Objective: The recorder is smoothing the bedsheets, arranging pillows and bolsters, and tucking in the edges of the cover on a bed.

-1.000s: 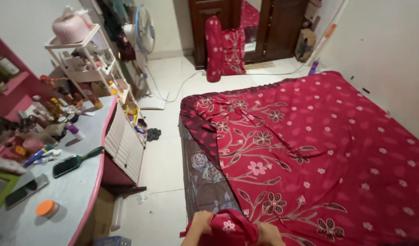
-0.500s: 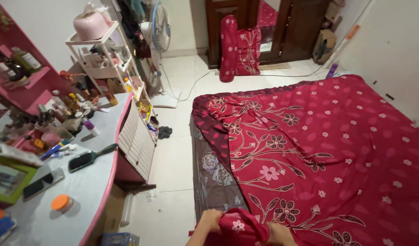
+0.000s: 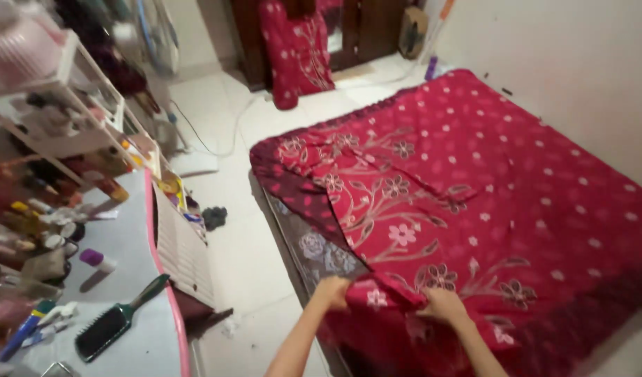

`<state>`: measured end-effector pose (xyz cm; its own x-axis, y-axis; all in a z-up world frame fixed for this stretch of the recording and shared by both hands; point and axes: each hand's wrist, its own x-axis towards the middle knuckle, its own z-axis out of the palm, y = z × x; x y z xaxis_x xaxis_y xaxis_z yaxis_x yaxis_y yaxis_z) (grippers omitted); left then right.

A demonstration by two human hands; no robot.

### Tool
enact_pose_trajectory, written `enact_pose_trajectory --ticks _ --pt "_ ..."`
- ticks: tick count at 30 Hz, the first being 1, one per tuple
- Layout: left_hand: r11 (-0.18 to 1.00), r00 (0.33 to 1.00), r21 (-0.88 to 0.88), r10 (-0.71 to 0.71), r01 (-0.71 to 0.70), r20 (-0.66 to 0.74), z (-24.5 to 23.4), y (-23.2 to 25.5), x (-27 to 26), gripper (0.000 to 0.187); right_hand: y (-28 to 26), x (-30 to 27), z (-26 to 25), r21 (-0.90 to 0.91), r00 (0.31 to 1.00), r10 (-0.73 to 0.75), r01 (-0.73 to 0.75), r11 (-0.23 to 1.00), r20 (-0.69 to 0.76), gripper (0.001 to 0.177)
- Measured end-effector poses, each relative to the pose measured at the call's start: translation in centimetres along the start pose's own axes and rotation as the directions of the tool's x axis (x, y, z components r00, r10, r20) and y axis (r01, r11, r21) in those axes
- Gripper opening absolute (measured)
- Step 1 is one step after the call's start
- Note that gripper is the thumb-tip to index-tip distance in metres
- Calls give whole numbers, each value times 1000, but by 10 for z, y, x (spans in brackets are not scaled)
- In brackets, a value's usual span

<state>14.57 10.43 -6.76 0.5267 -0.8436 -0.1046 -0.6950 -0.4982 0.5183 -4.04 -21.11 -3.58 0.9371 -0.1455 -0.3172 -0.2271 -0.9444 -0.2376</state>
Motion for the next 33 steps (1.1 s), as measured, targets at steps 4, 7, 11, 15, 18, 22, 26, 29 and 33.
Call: enact_pose_trajectory --ticks 4,7,11,15,18,22,26,29,33 --pt "997 997 71 -46 42 56 -45 -9 -3 55 -43 11 -15 6 989 121 -122 993 85 72" --pt "997 998 76 -17 21 -56 -43 -42 -18 60 -62 32 15 101 998 64 -64 993 5 61" --pt "978 987 126 -163 164 -18 -54 -81 -43 49 -112 60 0 18 997 42 -41 999 -71 64" --pt "986 989 88 -134 139 -55 -66 -106 -45 55 -120 110 0 26 993 -49 52 998 -103 52" --pt "975 978 79 -206 208 -25 -74 -117 -39 60 -133 121 -19 13 998 -13 13 1000 -60 61" --pt "990 988 20 -139 141 -59 -87 -153 -7 59 -136 161 -36 112 998 -31 37 993 -55 59" --pt "992 994 66 -106 107 -26 -128 -182 43 59 -133 225 -58 45 1000 -5 6 999 -6 57" --pt "990 994 86 -112 110 15 -169 -197 69 69 -141 264 -75 86 999 7 -12 996 51 63" --pt "969 982 165 -185 186 -21 -225 -234 89 71 -158 337 -84 27 997 -62 61 998 35 60"
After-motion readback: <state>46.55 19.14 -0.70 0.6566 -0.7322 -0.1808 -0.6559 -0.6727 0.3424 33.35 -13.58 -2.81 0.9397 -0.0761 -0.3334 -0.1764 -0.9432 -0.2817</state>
